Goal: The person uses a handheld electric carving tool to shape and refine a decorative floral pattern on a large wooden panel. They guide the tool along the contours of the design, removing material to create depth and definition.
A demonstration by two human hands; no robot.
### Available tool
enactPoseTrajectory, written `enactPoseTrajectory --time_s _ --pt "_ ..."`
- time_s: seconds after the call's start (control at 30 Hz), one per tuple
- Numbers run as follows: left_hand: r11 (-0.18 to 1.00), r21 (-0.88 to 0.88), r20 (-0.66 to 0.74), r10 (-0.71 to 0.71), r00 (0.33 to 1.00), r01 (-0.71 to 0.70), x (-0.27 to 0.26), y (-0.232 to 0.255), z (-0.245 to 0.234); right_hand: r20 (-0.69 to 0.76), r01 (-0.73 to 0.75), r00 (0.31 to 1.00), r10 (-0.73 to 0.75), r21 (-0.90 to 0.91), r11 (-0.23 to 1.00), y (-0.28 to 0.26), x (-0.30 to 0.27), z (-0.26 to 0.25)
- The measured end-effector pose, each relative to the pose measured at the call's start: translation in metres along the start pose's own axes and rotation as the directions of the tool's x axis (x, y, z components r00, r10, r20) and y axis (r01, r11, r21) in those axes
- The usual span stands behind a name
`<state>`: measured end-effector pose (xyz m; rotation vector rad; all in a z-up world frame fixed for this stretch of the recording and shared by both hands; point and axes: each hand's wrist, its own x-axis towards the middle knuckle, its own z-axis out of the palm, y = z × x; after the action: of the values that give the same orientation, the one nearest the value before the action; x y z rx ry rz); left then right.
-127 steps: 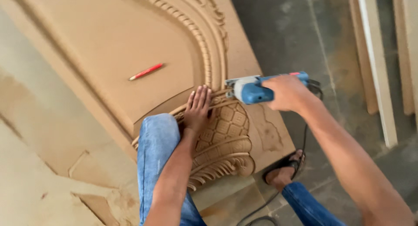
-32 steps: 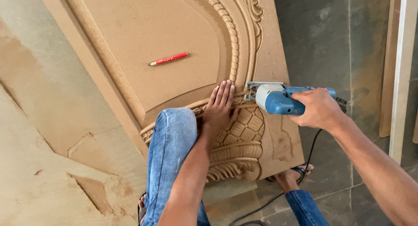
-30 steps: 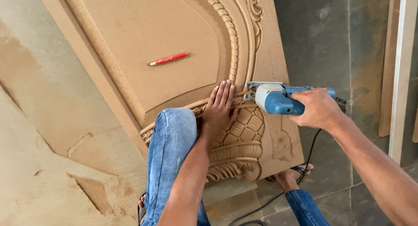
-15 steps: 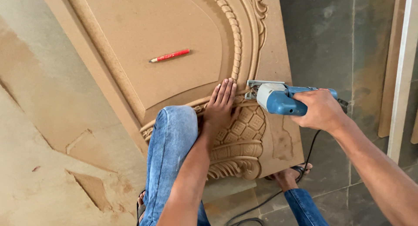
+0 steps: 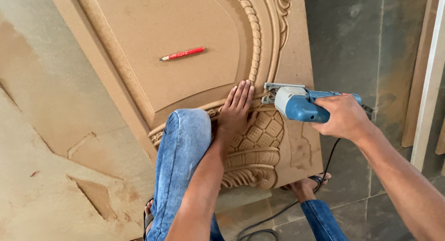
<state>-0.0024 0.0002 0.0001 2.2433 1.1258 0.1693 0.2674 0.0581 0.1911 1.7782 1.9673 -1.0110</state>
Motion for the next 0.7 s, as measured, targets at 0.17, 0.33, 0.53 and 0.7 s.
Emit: enactPoseTrajectory --time_s 0.17,0.33,0.53,0.7 --pt "1.000 -0.023 0.007 0.000 1.000 0.001 -0.002 0.000 -0.003 0.006 -0.004 1.000 0.004 0.008 1.000 0.001 0.000 0.000" --pt "0.999 -0.040 -0.023 0.009 1.000 -0.010 -0.001 -0.001 -0.005 0.043 -0.001 0.999 0.003 -0.044 0.999 0.004 0.001 -0.004" --pt "0.999 -0.042 -0.026 0.009 1.000 -0.010 -0.001 -0.002 -0.003 0.094 -0.019 0.995 0.028 -0.094 0.995 0.011 -0.001 -0.007" --pt "1.000 -0.011 -0.005 0.005 1.000 -0.005 -0.001 -0.003 -0.002 0.120 -0.031 0.992 0.035 -0.032 0.999 0.014 0.002 -0.004"
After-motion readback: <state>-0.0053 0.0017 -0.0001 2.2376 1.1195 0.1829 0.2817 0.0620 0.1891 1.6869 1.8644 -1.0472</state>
